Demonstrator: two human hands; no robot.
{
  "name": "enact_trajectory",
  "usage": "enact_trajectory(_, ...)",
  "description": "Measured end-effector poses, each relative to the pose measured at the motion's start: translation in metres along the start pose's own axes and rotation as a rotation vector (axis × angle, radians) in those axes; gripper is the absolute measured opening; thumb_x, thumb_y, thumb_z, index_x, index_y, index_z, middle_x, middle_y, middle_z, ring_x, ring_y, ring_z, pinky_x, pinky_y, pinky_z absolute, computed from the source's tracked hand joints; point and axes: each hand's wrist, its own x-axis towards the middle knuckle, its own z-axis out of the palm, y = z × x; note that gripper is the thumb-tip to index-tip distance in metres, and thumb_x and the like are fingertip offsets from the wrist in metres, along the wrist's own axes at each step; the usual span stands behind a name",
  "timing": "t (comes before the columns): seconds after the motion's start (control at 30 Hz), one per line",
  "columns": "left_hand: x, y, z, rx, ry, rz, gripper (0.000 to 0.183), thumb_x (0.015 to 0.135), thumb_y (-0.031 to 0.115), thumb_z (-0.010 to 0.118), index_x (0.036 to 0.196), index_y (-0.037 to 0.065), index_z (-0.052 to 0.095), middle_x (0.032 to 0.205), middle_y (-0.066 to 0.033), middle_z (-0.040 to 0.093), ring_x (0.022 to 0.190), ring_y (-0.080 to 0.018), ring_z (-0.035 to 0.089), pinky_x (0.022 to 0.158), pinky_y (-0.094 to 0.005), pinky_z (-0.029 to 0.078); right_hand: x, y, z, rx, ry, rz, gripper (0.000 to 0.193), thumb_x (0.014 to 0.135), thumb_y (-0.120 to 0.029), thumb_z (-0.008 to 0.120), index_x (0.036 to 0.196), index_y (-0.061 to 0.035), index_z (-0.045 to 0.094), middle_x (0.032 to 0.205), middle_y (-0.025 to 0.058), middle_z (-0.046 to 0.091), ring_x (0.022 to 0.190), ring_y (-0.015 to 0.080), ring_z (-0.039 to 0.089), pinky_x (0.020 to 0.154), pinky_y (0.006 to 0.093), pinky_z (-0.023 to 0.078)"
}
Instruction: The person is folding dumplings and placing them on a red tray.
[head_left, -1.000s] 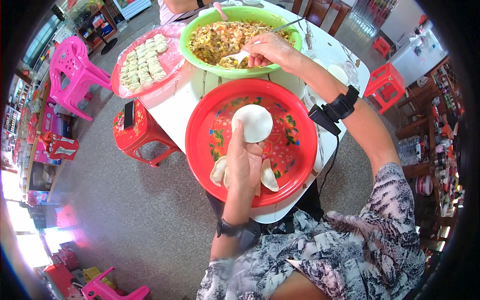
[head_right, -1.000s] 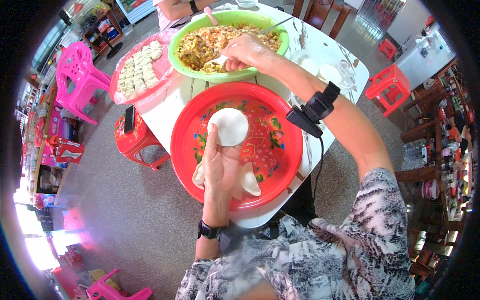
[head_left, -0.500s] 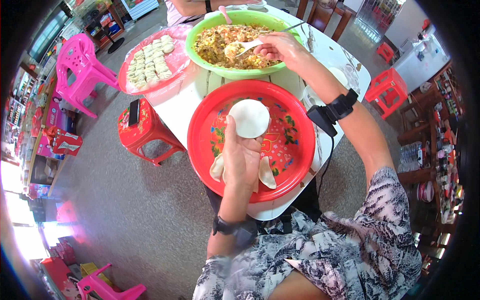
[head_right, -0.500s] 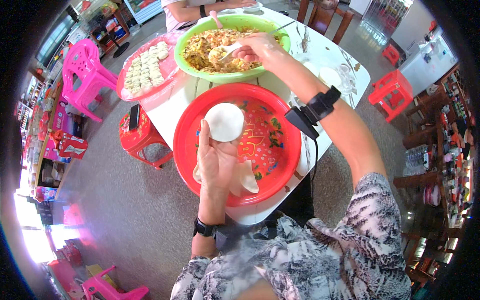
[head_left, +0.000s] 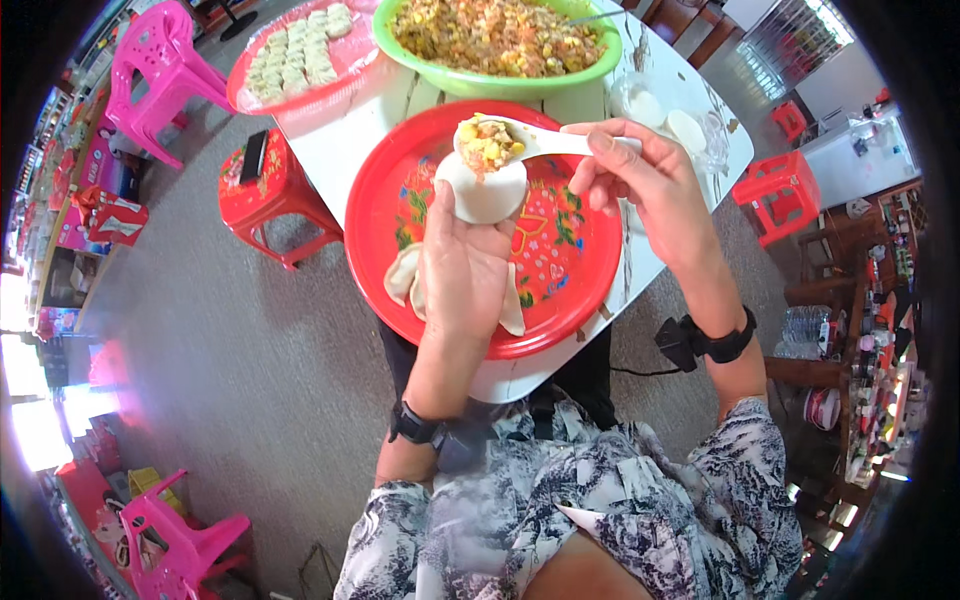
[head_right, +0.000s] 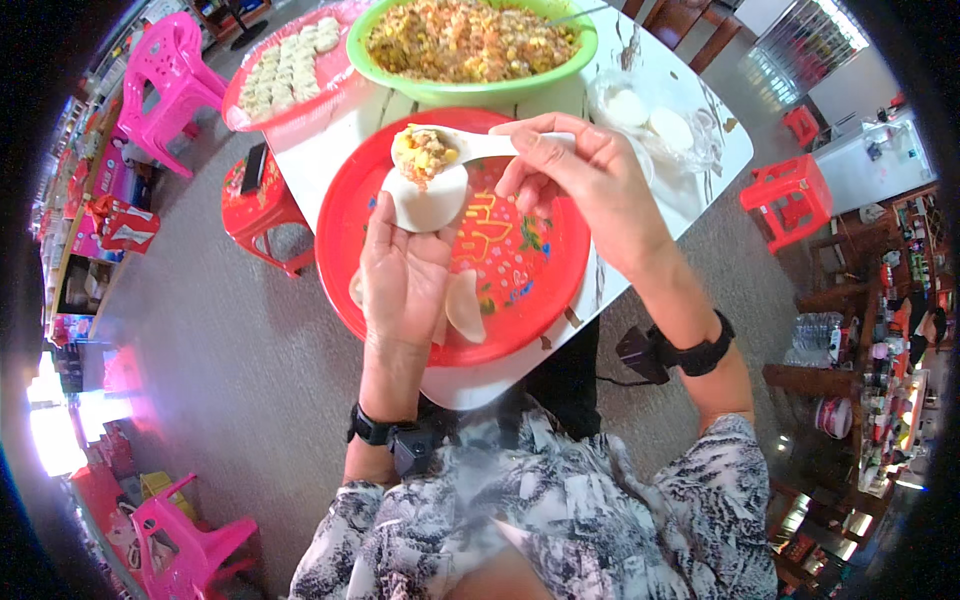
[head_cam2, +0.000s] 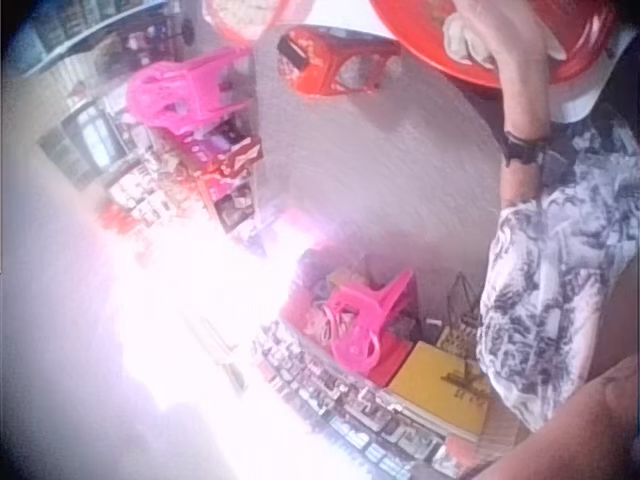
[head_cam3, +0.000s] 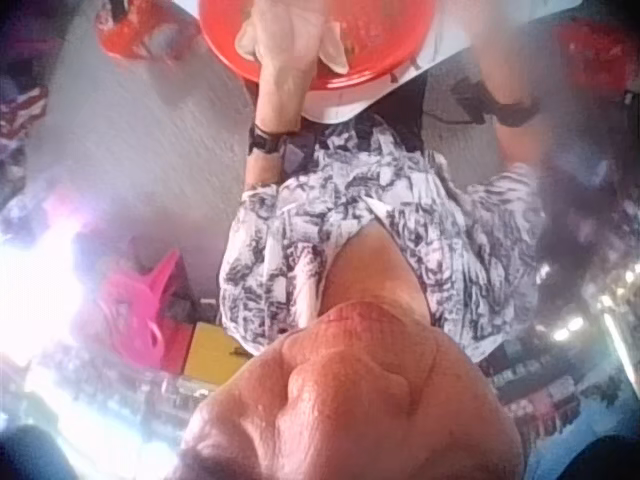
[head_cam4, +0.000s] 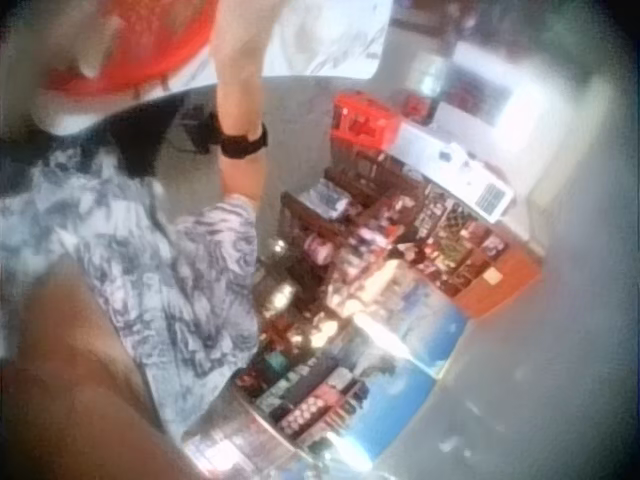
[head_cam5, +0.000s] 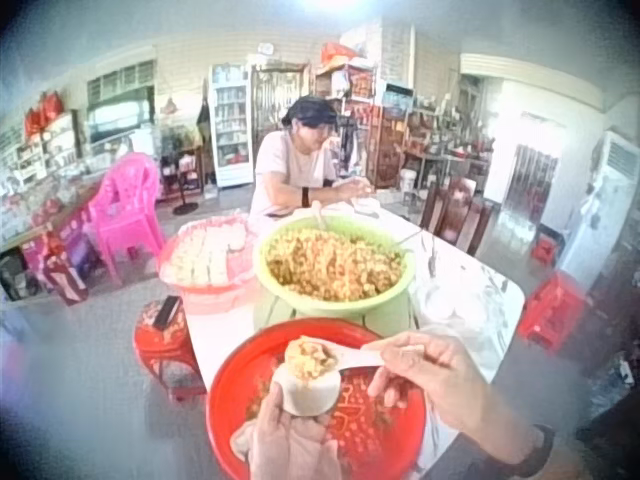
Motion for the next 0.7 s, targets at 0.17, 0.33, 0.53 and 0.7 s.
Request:
enact_trajectory(0.17, -0.011, -0.007, 0.01, 0.093, 0.018, -0.031, 0.043, 0.102, 0.028, 0.038, 0.134, -0.001, 0.038, 0.137, -0.0116, 0.045, 0.129, -0.0233, 0.043, 0.11, -0.0394, 0.034, -0.035, 0.022, 0.018, -0.527, 0.121, -0.35, 0.022, 0.094, -0.011, 0.057, 0.113, -0.0014, 0.062, 0.078, 0.0106, 0.068, 0.068, 0.0134, 0.064, 0.064, 0.0256, 0.052)
enact_trajectory(0.33, -0.011, -0.014, 0.009, 0.116, 0.011, -0.054, 0.042, 0.102, 0.029, 0.037, 0.133, 0.0, 0.039, 0.134, -0.0105, 0.047, 0.128, -0.0223, 0.041, 0.112, -0.0406, 0.03, -0.043, 0.047, 0.014, -1.018, 0.008, -0.808, 0.046, 0.073, 0.003, 0.061, 0.119, 0.0044, 0.058, 0.092, 0.0154, 0.066, 0.079, 0.0285, 0.066, 0.067, 0.0343, 0.054)
enact_trajectory(0.53, -0.013, -0.018, 0.011, 0.099, 0.035, -0.029, 0.04, 0.102, 0.027, 0.037, 0.132, 0.0, 0.04, 0.134, -0.0104, 0.047, 0.126, -0.0231, 0.044, 0.111, -0.0408, 0.034, -0.047, 0.037, 0.01, -0.843, 0.083, -0.726, 0.038, 0.079, 0.003, 0.062, 0.117, 0.0023, 0.059, 0.094, 0.017, 0.067, 0.076, 0.0269, 0.067, 0.066, 0.0333, 0.054)
enact_trajectory(0.7, -0.014, -0.017, 0.014, 0.085, 0.041, -0.039, 0.041, 0.102, 0.027, 0.037, 0.132, -0.001, 0.039, 0.134, -0.0118, 0.048, 0.125, -0.0239, 0.046, 0.11, -0.0409, 0.036, -0.048, 0.037, 0.008, -0.707, 0.145, -0.628, 0.033, 0.083, 0.003, 0.062, 0.116, 0.0007, 0.06, 0.095, 0.0162, 0.068, 0.078, 0.0244, 0.069, 0.068, 0.0313, 0.055)
